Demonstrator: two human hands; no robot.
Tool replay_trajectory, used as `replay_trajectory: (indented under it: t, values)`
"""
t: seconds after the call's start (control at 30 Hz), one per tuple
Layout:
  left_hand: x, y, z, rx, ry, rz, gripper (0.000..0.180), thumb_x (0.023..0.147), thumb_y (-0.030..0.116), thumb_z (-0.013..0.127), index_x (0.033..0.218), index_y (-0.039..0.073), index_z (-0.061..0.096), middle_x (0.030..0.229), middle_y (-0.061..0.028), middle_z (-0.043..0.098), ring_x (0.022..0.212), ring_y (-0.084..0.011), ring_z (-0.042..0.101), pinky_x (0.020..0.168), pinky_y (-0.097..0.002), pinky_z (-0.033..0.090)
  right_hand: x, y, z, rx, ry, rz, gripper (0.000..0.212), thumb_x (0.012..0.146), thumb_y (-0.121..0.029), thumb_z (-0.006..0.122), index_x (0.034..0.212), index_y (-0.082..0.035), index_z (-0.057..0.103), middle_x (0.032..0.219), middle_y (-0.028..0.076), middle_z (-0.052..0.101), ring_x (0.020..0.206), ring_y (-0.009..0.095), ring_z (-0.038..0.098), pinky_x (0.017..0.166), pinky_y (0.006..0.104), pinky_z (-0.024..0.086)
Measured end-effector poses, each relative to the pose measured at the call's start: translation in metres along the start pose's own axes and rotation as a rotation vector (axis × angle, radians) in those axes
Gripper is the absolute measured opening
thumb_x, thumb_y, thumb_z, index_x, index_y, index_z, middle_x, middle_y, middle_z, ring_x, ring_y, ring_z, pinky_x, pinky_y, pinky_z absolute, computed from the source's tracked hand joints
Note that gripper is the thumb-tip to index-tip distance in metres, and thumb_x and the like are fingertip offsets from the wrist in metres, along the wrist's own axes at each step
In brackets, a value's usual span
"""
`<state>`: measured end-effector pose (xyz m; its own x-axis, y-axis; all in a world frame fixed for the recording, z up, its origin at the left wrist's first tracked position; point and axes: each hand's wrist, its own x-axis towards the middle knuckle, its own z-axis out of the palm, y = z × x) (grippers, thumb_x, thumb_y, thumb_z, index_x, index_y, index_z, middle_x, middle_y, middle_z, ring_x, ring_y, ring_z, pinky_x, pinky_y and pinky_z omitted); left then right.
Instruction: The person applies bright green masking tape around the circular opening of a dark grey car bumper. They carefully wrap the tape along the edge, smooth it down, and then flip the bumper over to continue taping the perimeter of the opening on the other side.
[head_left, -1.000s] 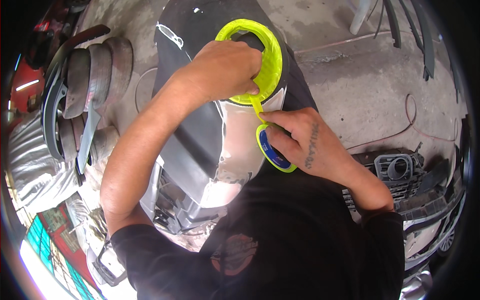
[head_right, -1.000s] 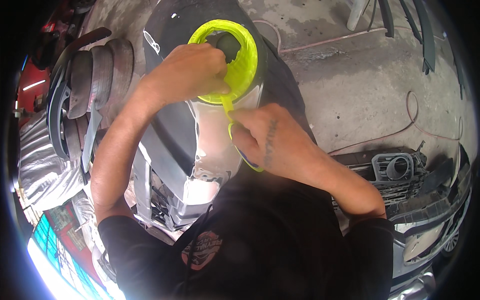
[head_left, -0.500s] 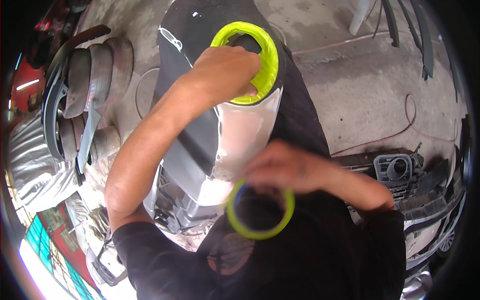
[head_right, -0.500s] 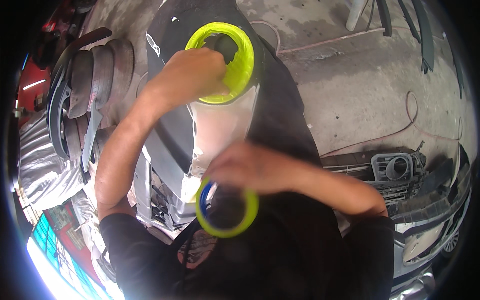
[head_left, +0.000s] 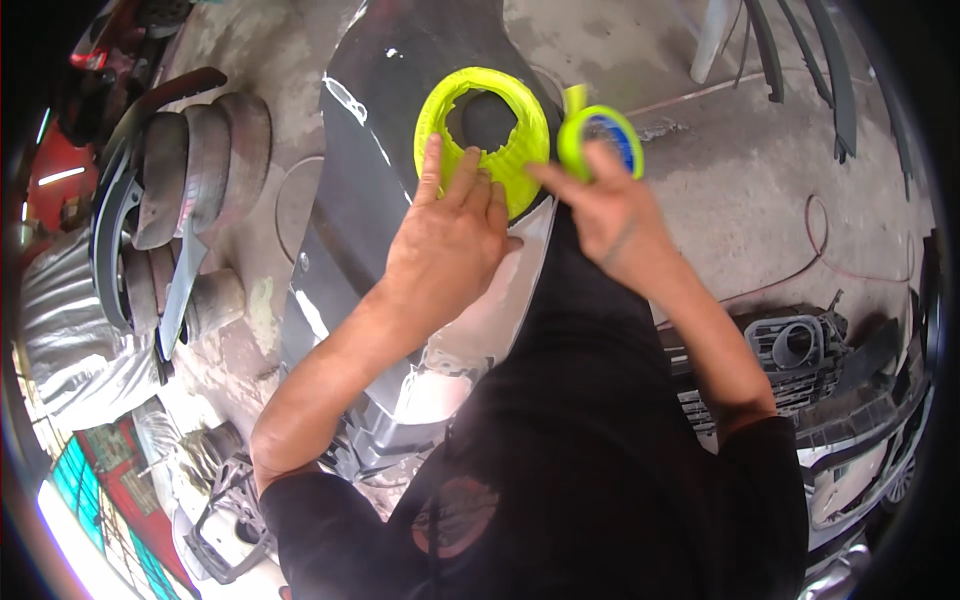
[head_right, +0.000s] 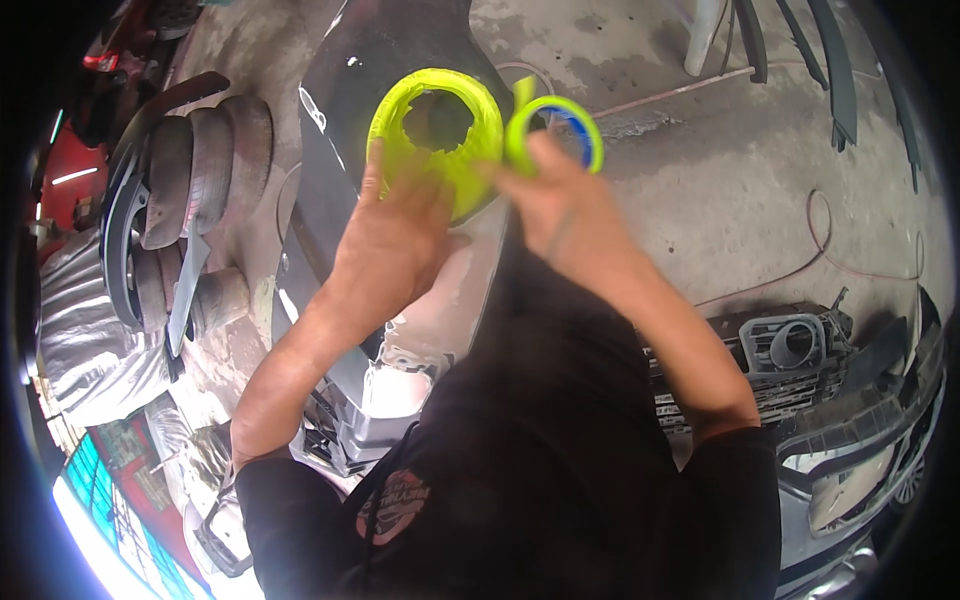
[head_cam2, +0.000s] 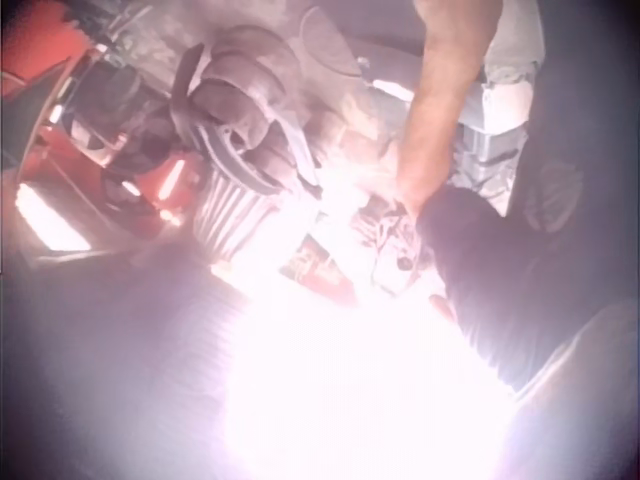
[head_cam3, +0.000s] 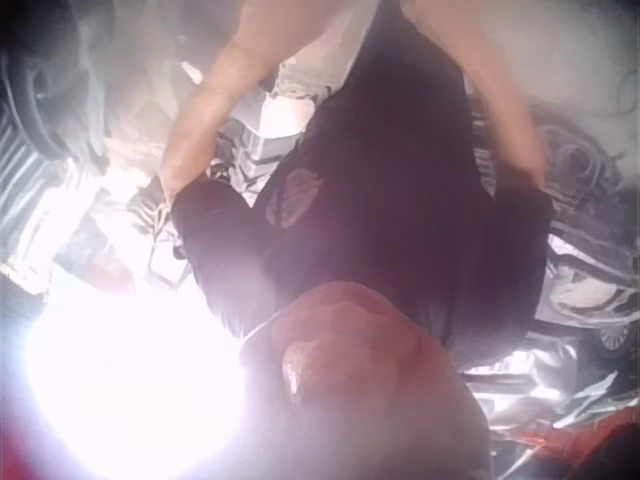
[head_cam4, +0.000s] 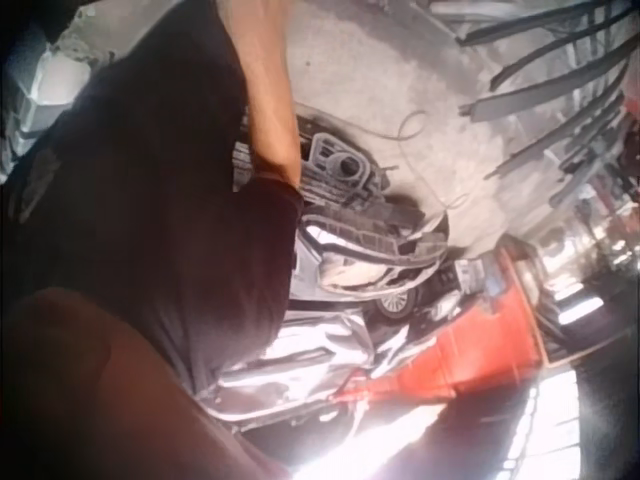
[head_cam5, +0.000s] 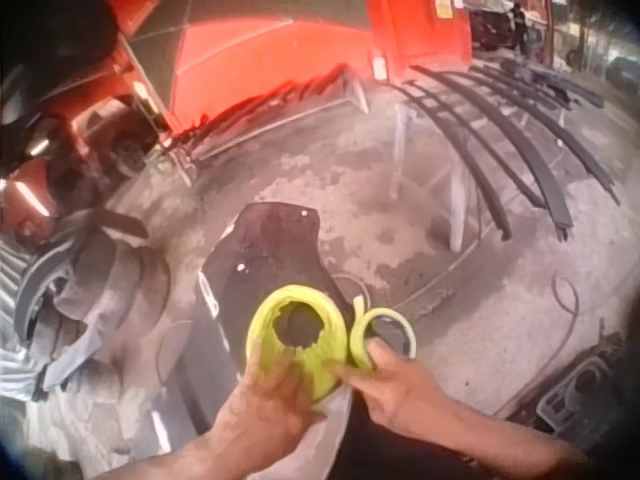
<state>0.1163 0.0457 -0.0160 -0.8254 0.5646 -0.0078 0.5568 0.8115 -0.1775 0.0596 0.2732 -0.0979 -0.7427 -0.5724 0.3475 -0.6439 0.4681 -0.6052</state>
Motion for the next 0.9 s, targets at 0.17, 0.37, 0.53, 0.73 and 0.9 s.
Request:
replay_trajectory:
  t: [0.17, 0.37, 0.53, 0.73, 0.9]
  values:
    - [0.018, 0.003, 0.002, 0.028, -0.157, -0.045, 0.073, 0.103, 0.057, 0.063, 0.13, -0.01, 0.071, 0.116, -0.0227, 0.076, 0.127, -0.0374, 0.068, 0.127, -0.0564, 0.036, 0.026, 0.0, 0.017, -0.198, -0.076, -0.013, 0.049, 0.091, -0.006, 0.068, 0.137, -0.018, 0.076, 0.107, 0.018, 0.055, 0.088, 0.036, 0.067, 0.075, 0.0487, 0.056]
    - [0.057, -0.008, 0.009, -0.254, -0.396, -0.16, 0.081, 0.105, 0.064, 0.057, 0.128, -0.012, 0.07, 0.111, -0.0215, 0.077, 0.107, -0.0364, 0.075, 0.111, -0.0505, 0.049, 0.043, 0.022, 0.016, -0.261, -0.088, -0.055, 0.046, 0.092, -0.009, 0.068, 0.137, -0.017, 0.077, 0.108, 0.018, 0.056, 0.09, 0.036, 0.068, 0.077, 0.0489, 0.056]
    - [0.058, -0.009, 0.012, -0.314, -0.36, -0.22, 0.068, 0.1, 0.056, 0.07, 0.12, -0.009, 0.067, 0.105, -0.0246, 0.074, 0.1, -0.0443, 0.071, 0.093, -0.0506, 0.057, 0.063, 0.043, 0.013, -0.316, -0.14, -0.117, 0.05, 0.089, -0.008, 0.07, 0.137, -0.018, 0.077, 0.111, 0.018, 0.057, 0.096, 0.038, 0.07, 0.083, 0.05, 0.056]
    - [0.052, -0.015, 0.018, -0.131, 0.12, -0.143, 0.039, 0.099, 0.03, 0.065, 0.114, -0.005, 0.073, 0.113, -0.0214, 0.067, 0.112, -0.0385, 0.064, 0.107, -0.0478, 0.048, 0.092, 0.051, -0.015, 0.07, -0.069, -0.01, 0.057, 0.085, 0.0, 0.069, 0.14, -0.015, 0.075, 0.123, 0.018, 0.065, 0.106, 0.035, 0.07, 0.09, 0.0424, 0.056]
    - [0.066, -0.062, -0.006, -0.167, 0.16, -0.434, 0.025, 0.089, 0.015, 0.076, 0.111, 0.003, 0.075, 0.121, -0.018, 0.067, 0.117, -0.0395, 0.061, 0.109, -0.053, 0.046, 0.096, 0.053, 0.008, 0.254, 0.08, 0.162, 0.048, 0.09, -0.013, 0.076, 0.138, -0.004, 0.073, 0.116, 0.021, 0.07, 0.106, 0.036, 0.069, 0.096, 0.0414, 0.053]
